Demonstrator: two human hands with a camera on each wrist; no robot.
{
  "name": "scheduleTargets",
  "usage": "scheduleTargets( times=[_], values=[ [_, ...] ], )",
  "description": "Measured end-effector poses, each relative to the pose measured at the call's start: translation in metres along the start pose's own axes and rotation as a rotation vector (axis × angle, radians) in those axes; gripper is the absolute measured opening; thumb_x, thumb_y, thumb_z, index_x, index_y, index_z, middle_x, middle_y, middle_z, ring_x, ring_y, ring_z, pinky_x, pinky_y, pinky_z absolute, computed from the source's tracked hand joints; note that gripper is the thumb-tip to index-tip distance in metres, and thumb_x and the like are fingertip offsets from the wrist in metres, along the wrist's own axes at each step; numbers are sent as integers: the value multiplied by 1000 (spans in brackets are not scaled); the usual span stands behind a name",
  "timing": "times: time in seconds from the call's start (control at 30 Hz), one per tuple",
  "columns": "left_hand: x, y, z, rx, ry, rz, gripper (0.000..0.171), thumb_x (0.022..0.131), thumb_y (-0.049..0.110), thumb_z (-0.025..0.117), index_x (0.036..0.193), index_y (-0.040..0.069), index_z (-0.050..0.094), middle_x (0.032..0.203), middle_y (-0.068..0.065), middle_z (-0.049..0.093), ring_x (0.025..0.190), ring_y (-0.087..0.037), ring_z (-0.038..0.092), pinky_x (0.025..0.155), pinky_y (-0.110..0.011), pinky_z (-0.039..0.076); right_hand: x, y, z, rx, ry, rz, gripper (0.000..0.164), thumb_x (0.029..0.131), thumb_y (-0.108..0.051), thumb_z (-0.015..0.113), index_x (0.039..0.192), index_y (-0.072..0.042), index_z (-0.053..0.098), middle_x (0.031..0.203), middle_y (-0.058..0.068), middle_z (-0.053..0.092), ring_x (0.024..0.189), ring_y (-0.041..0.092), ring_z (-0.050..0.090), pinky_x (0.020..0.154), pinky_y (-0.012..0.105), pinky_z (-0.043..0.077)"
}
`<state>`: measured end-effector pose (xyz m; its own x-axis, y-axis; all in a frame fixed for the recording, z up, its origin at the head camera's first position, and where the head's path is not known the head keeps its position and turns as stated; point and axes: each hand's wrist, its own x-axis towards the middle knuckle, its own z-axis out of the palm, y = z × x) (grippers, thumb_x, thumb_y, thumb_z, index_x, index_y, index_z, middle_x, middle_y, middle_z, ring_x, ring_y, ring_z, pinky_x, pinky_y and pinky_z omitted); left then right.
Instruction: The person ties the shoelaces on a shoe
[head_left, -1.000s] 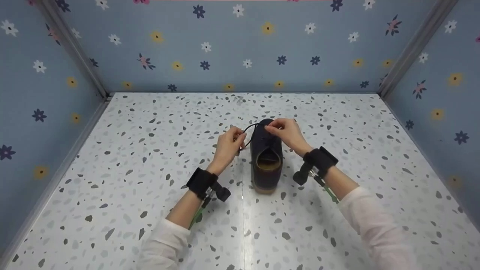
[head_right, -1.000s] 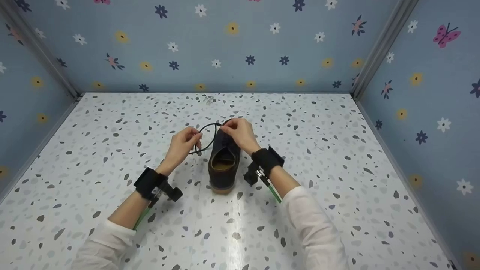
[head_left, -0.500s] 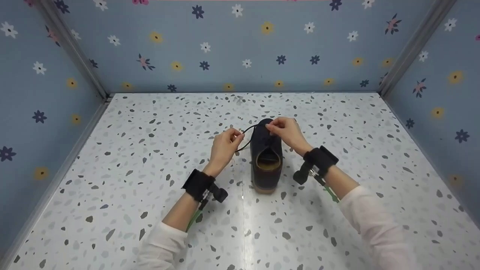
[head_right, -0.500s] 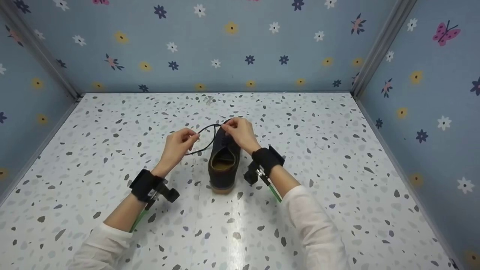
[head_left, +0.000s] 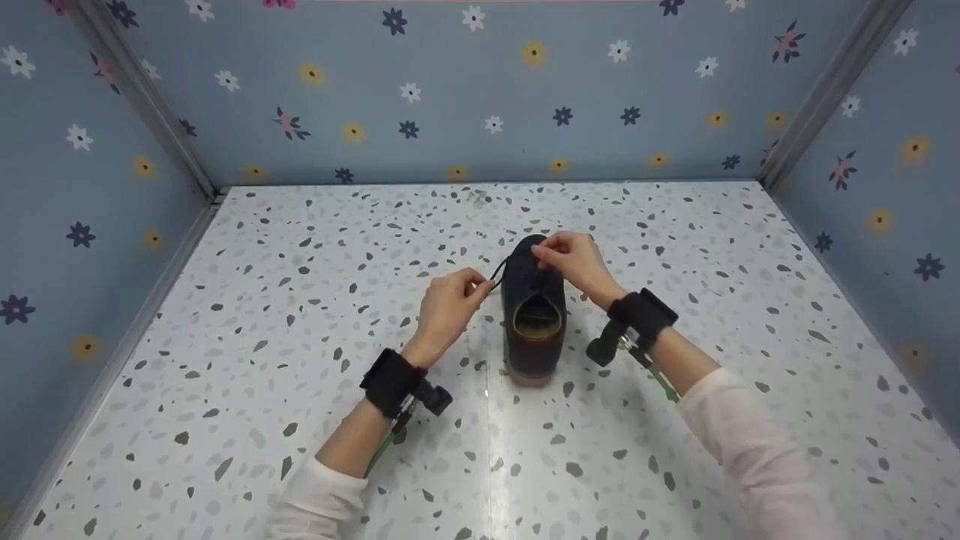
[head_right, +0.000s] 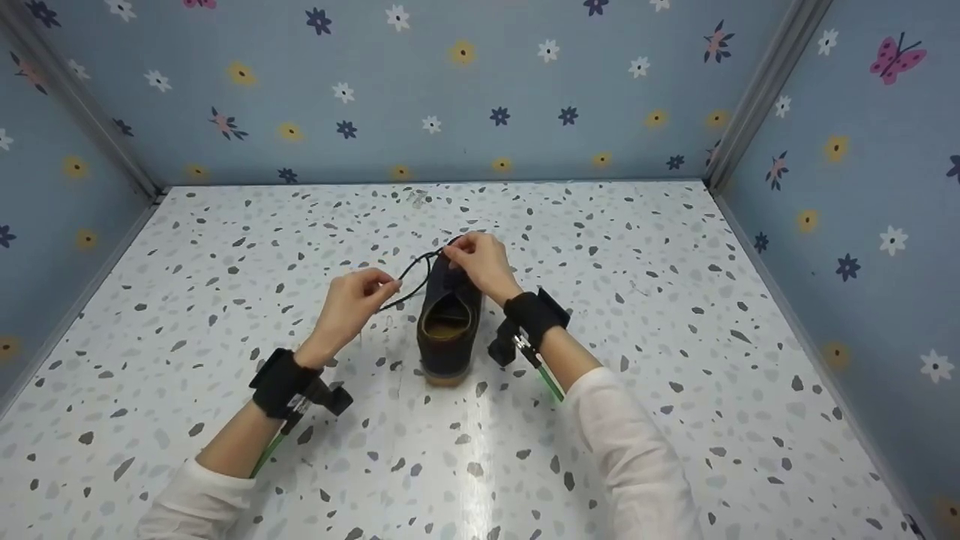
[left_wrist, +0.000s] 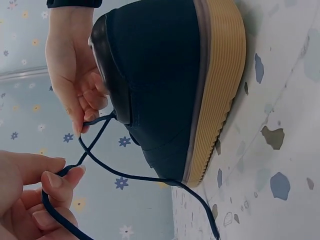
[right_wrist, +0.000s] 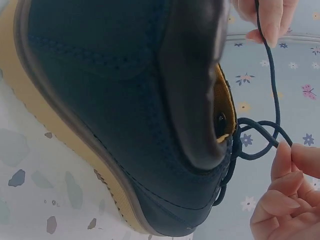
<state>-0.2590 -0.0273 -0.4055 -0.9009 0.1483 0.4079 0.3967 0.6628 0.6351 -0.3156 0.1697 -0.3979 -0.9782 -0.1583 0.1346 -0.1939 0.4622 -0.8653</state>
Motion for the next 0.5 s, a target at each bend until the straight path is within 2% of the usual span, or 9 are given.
scheduleTargets(
  times=[0.13,0.17,0.3,0.5],
  values=[
    [-4,10,-3,65,-3,64,20,69,34,45,68,16,54,45,7,39,36,-6,33,33,-22,25,1,1,-1,10,-6,3,20,67,-28,50,73,-9,53,61,5,52,57,17,48,43,25,33],
    [-5,13,-3,76,-9,84,20,70,34,44,68,16,54,45,8,39,36,-6,33,33,-21,25,-9,-19,-2,-9,8,6,21,66,-28,51,73,-8,52,61,6,52,57,18,49,43,26,34],
    [-9,24,-4,120,-29,152,21,71,33,43,70,16,54,47,10,39,37,-4,33,34,-20,25,-9,-19,-2,3,2,8,21,67,-25,51,74,-5,52,62,10,52,58,21,49,42,22,33],
    [-19,44,0,186,-46,217,16,70,32,45,67,18,53,51,10,42,42,-4,36,36,-19,27,-9,-19,-2,-1,5,7,23,66,-27,51,73,-5,52,61,9,52,58,20,49,42,23,32]
  ],
)
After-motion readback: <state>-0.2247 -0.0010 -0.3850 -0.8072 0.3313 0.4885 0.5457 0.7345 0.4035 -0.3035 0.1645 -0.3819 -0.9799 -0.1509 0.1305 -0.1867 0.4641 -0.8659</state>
